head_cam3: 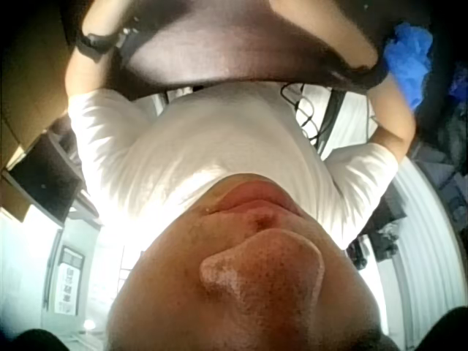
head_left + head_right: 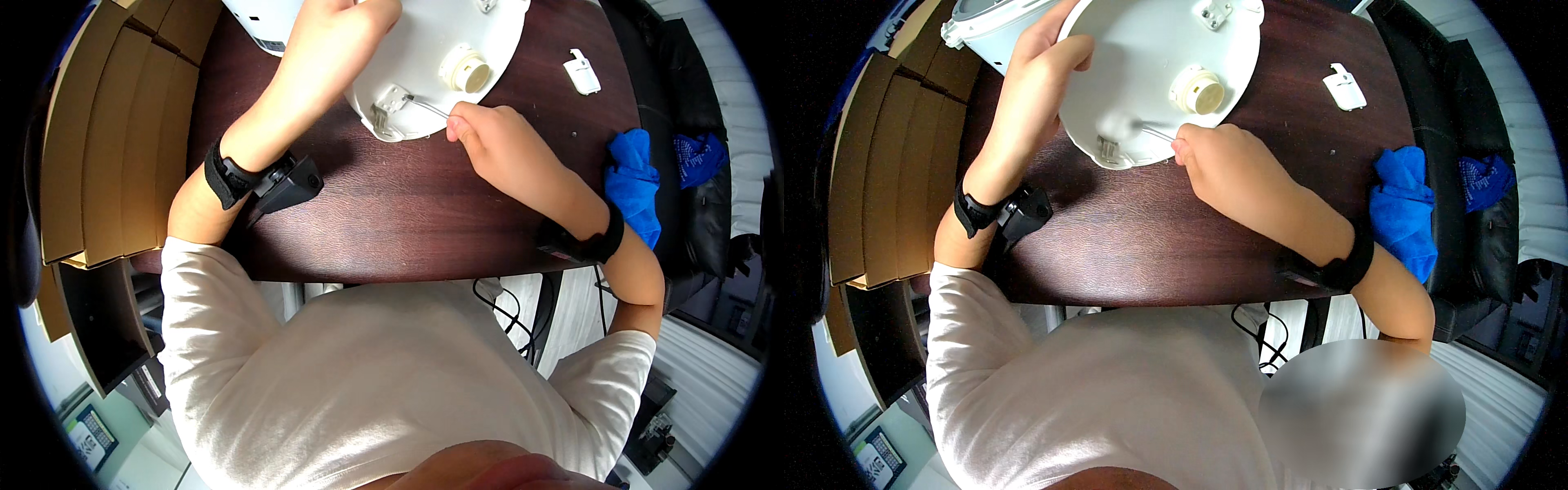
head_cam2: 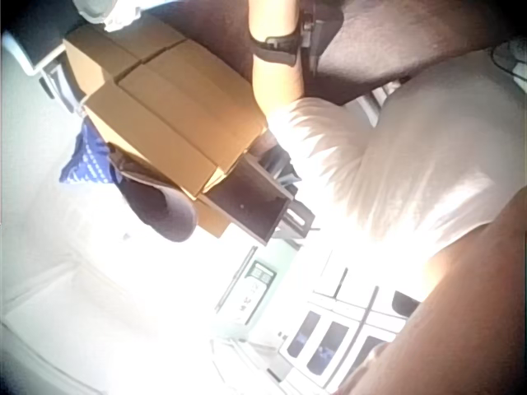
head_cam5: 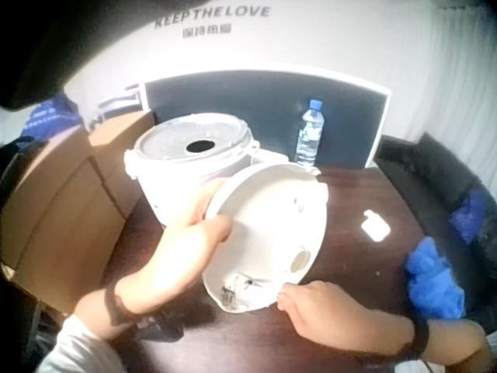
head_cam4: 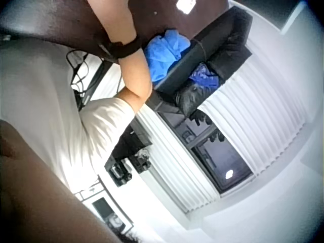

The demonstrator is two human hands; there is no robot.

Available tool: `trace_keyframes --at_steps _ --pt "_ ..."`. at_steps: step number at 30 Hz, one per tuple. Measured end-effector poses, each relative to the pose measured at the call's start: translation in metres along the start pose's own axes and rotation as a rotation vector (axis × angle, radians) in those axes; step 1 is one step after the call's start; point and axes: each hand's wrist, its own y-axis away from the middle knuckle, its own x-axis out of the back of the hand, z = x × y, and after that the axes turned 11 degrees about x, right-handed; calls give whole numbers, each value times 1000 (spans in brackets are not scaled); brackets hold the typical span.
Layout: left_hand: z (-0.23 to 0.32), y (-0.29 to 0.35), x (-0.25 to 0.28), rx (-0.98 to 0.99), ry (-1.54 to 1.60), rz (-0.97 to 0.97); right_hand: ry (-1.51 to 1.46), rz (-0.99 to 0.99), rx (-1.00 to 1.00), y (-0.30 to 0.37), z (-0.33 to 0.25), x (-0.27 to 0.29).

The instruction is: The person uses a screwdriver to remove screws from a white plastic appliance lid. They place the screws on the table and continue unscrewing multiple fasteners from different locations on the lid.

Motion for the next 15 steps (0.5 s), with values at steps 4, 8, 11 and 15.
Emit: trace_keyframes --at_steps 4,8,11,15 --pt "-1 0 2 -16 -25 -6 -116 22 -8 -1 3 -5" --pt "2 -1 -1 8 -10 30 -171 -5 -46 0 1 -4" --pt "3 1 -3 9 -16 38 -203 2 -15 0 5 -6" --pt "3 0 -1 33 -16 22 -231 19 19 0 12 -11"
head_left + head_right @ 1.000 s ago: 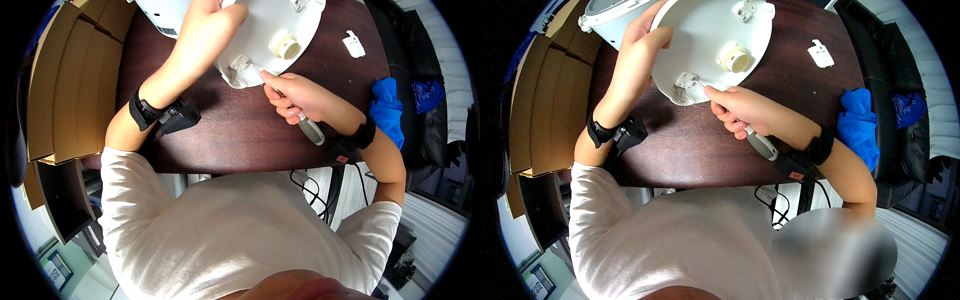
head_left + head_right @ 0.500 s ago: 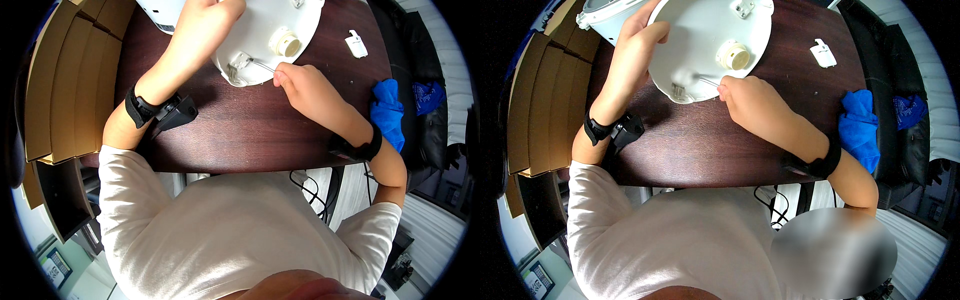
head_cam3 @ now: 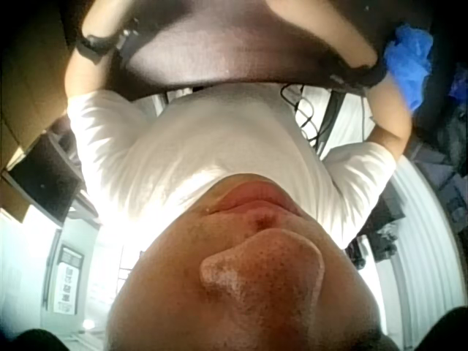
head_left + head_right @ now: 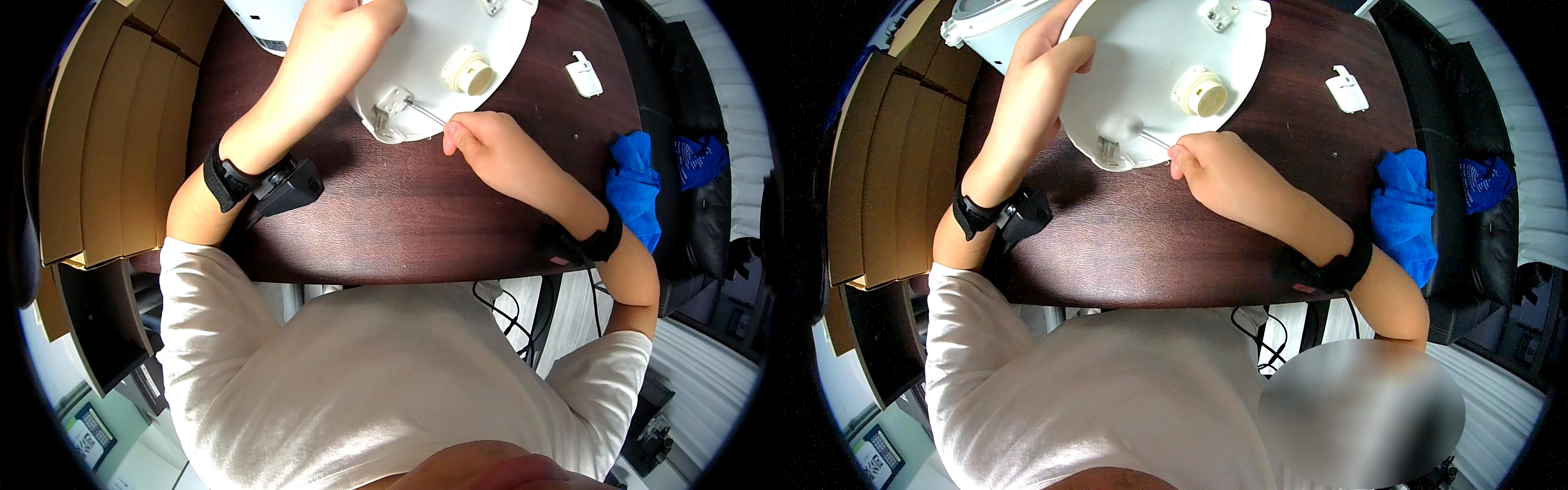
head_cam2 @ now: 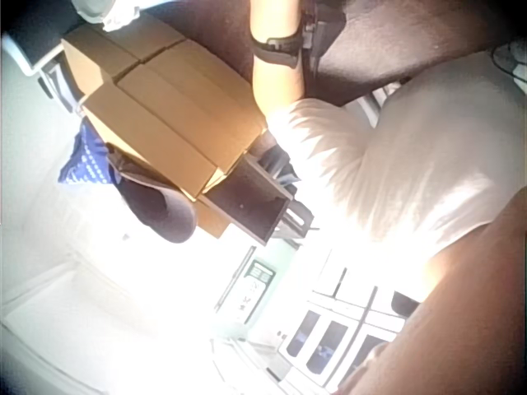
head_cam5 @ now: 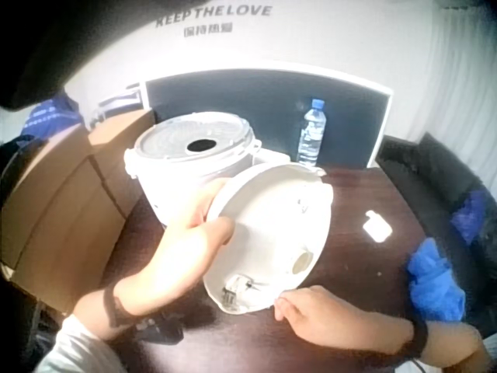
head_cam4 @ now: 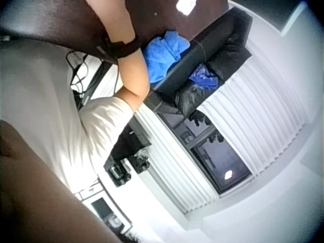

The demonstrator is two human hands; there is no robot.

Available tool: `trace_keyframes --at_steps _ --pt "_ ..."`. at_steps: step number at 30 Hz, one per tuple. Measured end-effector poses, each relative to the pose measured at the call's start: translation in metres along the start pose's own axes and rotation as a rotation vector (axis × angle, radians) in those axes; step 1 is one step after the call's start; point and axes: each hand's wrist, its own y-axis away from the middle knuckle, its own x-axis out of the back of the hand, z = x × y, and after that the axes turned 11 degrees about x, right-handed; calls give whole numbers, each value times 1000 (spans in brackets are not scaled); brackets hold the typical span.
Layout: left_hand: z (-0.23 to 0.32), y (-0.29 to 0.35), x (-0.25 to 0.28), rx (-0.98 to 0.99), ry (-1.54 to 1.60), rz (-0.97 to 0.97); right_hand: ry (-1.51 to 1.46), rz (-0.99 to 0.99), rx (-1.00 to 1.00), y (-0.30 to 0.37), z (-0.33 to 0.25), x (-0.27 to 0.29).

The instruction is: The person uses a screwdriver to remove screws from a white plastic appliance lid. They place the screws on the table and continue unscrewing multiple fasteners from different locations on the lid.

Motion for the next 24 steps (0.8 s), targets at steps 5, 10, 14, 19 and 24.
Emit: trace_keyframes --at_steps 5,10,14,19,24 --pt "0 1 0 6 10 -26 -602 -210 -588 -7 -14 13" --pt "-8 -4 -12 -33 279 -50 -1082 -179 -654 -3 -12 3" --pt "-14 -6 -5 -46 241 -92 -1349 -169 -647 2 -11 -2" --pt "-2 0 -2 -2 -5 -12 -1263 -152 -675 4 -11 -1" --pt "-1 0 -2 22 -16 16 -46 24 -140 10 -13 7"
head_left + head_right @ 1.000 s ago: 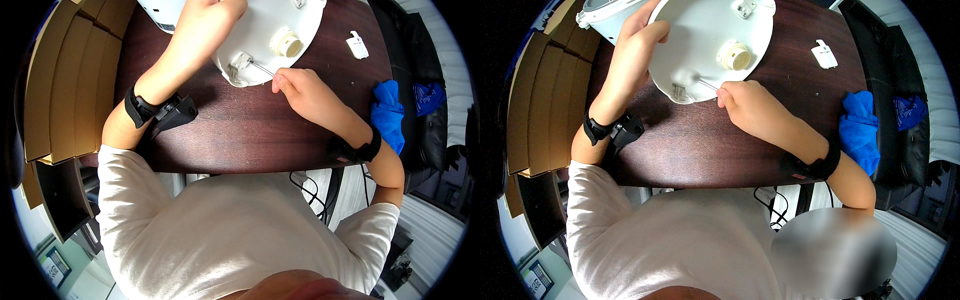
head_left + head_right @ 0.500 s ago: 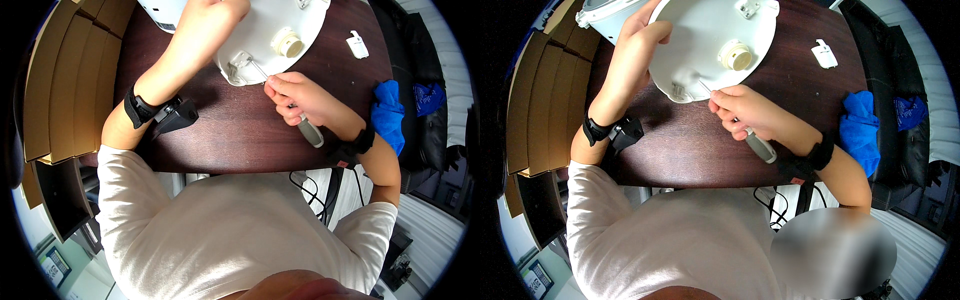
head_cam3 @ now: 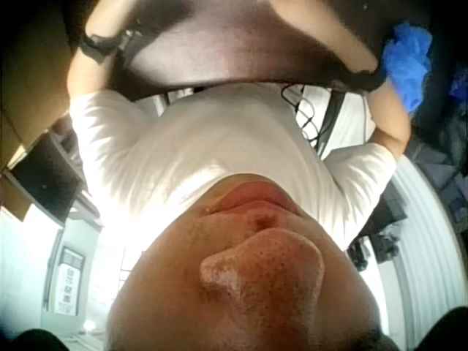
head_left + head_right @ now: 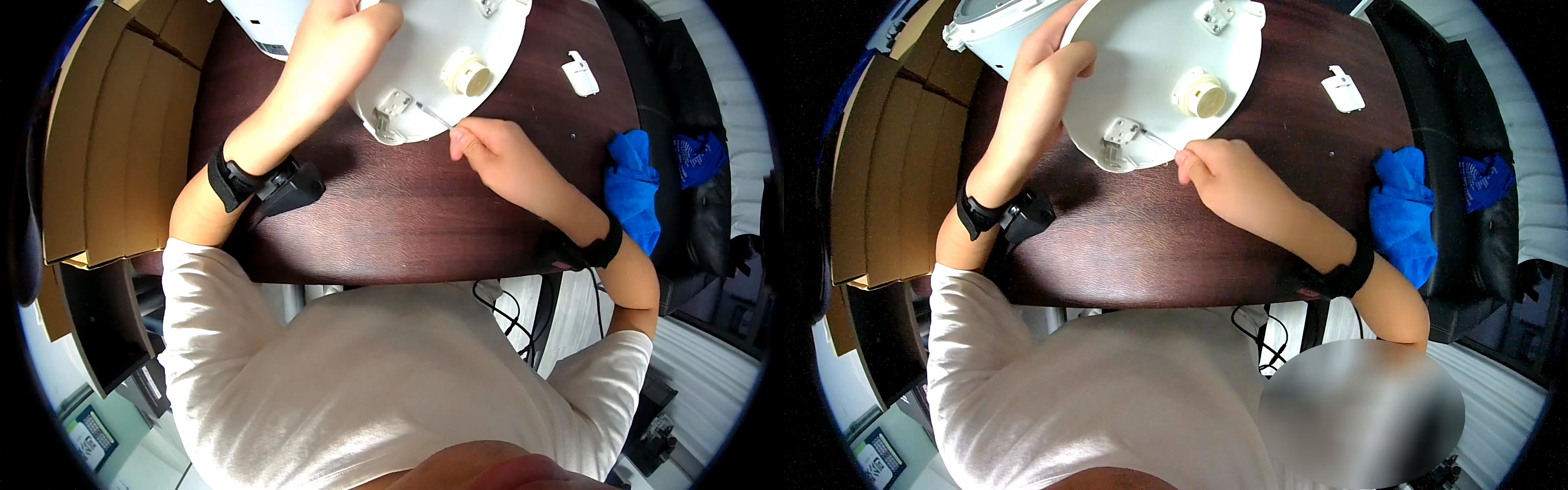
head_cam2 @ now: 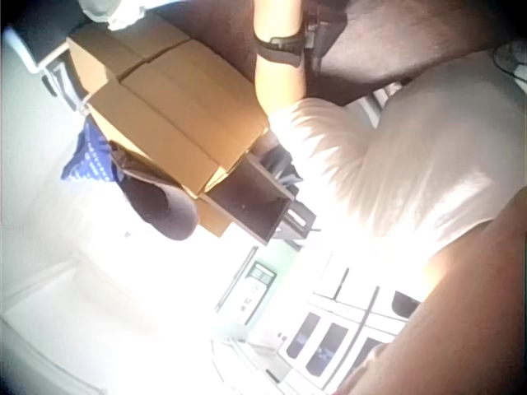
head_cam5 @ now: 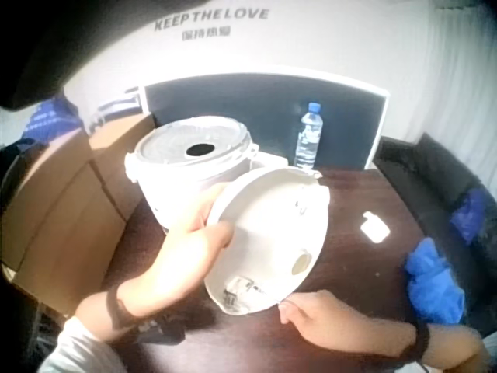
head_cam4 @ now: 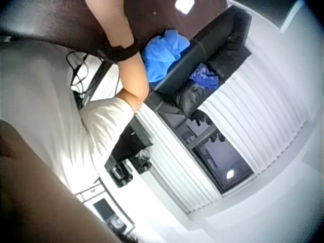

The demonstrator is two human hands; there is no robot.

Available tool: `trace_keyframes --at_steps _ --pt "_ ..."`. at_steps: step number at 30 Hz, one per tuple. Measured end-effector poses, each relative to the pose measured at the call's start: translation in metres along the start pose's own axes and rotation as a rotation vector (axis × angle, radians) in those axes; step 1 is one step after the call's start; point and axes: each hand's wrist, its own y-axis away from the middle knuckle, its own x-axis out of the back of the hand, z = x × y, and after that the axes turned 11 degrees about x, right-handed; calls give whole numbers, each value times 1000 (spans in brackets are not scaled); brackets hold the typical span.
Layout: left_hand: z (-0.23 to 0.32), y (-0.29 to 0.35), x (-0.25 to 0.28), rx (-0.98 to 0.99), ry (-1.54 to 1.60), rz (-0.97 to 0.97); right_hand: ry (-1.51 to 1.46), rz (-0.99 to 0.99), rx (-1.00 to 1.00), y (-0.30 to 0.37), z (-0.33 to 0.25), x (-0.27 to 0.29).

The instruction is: The person uses a screwdriver to remove screws from a white plastic appliance lid. They place the screws on the table and continue unscrewing multiple fasteners from different locations on the lid.

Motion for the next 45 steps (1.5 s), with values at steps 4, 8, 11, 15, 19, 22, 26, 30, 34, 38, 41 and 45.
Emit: trace_keyframes --at_steps 4,8,11,15,19,22,26,30,34,38,41,45 --pt "1 0 -1 22 6 17 131 -2 51 -5 0 4" --pt "-1 0 2 -34 9 -14 250 -21 92 -9 -4 -2" --pt "-1 0 1 -19 8 -16 307 -35 91 -9 -3 -4" --pt "-1 1 -1 -12 28 -15 270 -61 61 -9 -5 -2" --pt "0 3 1 -59 8 -37 242 -27 95 -8 -3 -3" --pt "0 2 0 -26 6 -9 248 -31 91 -8 -1 -3" --pt "4 4 -4 -38 21 -19 272 -42 68 -8 -6 -1" --pt "4 5 -5 -20 23 -16 326 -40 75 -11 -7 -2" --pt "-9 -1 -4 -26 101 -25 96 -72 -58 -14 -4 -1" --pt "-3 3 -5 -27 98 -19 -641 -212 -504 -14 -11 1" --pt "-3 2 -7 -5 108 -6 -1121 -236 -567 -9 -6 -3" --pt "-5 5 -6 -56 87 -18 -1273 -189 -584 -2 -3 -12"
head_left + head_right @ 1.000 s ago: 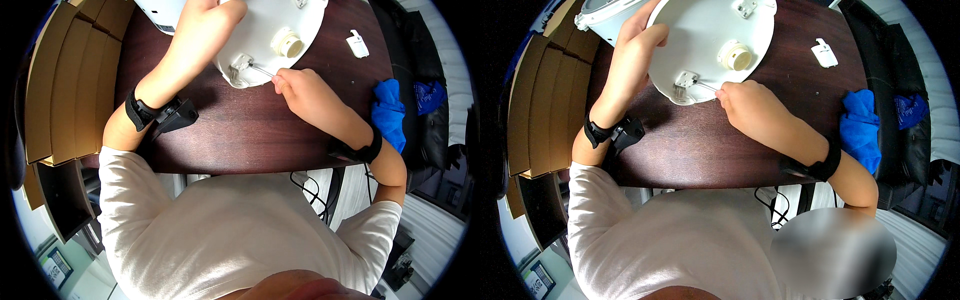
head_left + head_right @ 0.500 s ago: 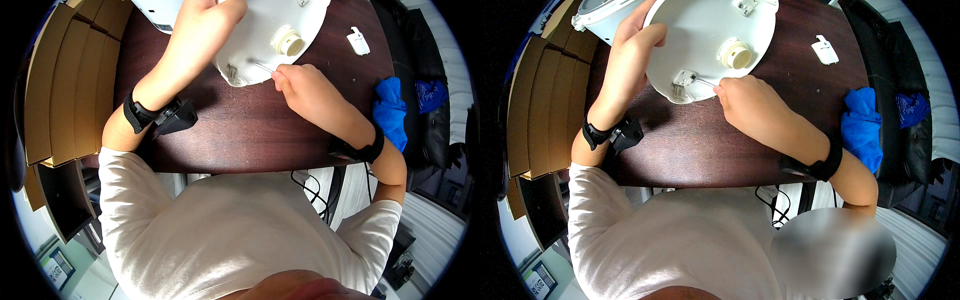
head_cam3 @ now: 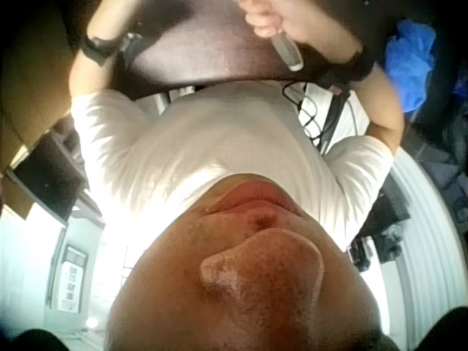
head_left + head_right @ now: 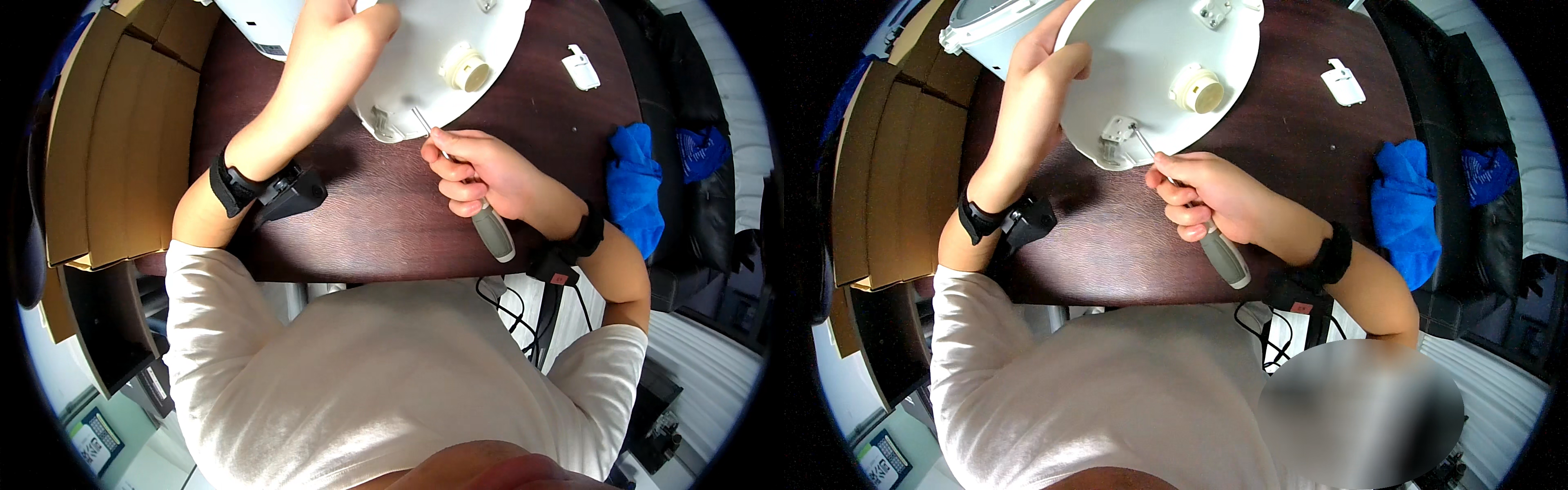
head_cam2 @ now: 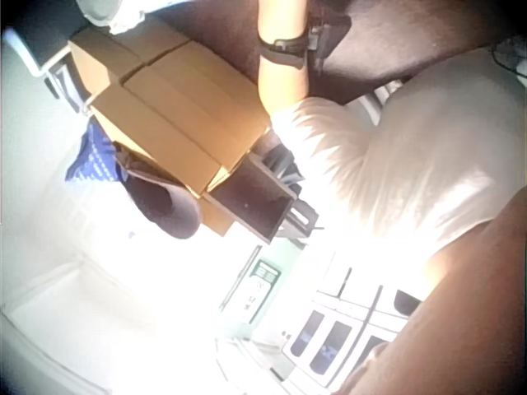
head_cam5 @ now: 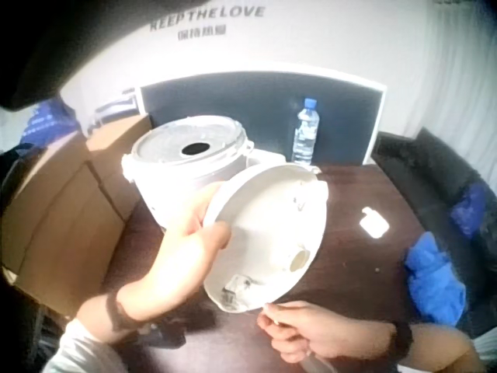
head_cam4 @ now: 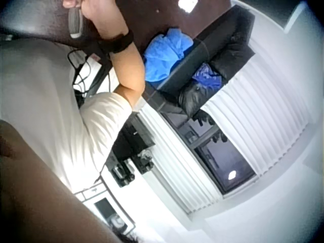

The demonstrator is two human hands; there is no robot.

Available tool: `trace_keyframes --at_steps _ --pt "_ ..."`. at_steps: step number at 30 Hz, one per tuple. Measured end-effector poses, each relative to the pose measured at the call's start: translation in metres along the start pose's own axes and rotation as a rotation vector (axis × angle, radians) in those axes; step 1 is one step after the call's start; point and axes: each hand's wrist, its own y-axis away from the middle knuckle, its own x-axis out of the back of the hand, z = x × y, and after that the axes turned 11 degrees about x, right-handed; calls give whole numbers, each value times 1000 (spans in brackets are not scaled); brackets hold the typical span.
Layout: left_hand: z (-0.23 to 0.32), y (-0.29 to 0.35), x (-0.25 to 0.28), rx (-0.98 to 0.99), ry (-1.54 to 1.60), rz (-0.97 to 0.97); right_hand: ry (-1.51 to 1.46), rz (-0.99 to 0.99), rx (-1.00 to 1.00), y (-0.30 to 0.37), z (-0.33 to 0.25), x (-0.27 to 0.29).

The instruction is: The person uses a screwdriver to remove screws from a white plastic appliance lid. They place the screws on the table and continue unscrewing multiple fasteners from different locations on the lid.

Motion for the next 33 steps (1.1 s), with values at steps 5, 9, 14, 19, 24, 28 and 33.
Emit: trace_keyframes --at_steps 5,9,14,19,24,28,33 --pt "1 -2 1 26 -46 27 1035 128 567 0 5 14" --pt "1 -5 4 56 -56 51 1650 225 676 9 -8 6" --pt "2 -5 2 71 -65 60 1758 246 701 4 -10 3" --pt "-1 -4 4 49 -41 37 1815 262 702 3 -12 -2" --pt "0 0 2 -20 -28 7 1919 272 692 6 -17 -11" --pt "1 1 2 -16 -16 -4 1918 288 724 5 -15 -13" --pt "0 -2 2 13 10 -14 1903 259 716 3 -19 -10"
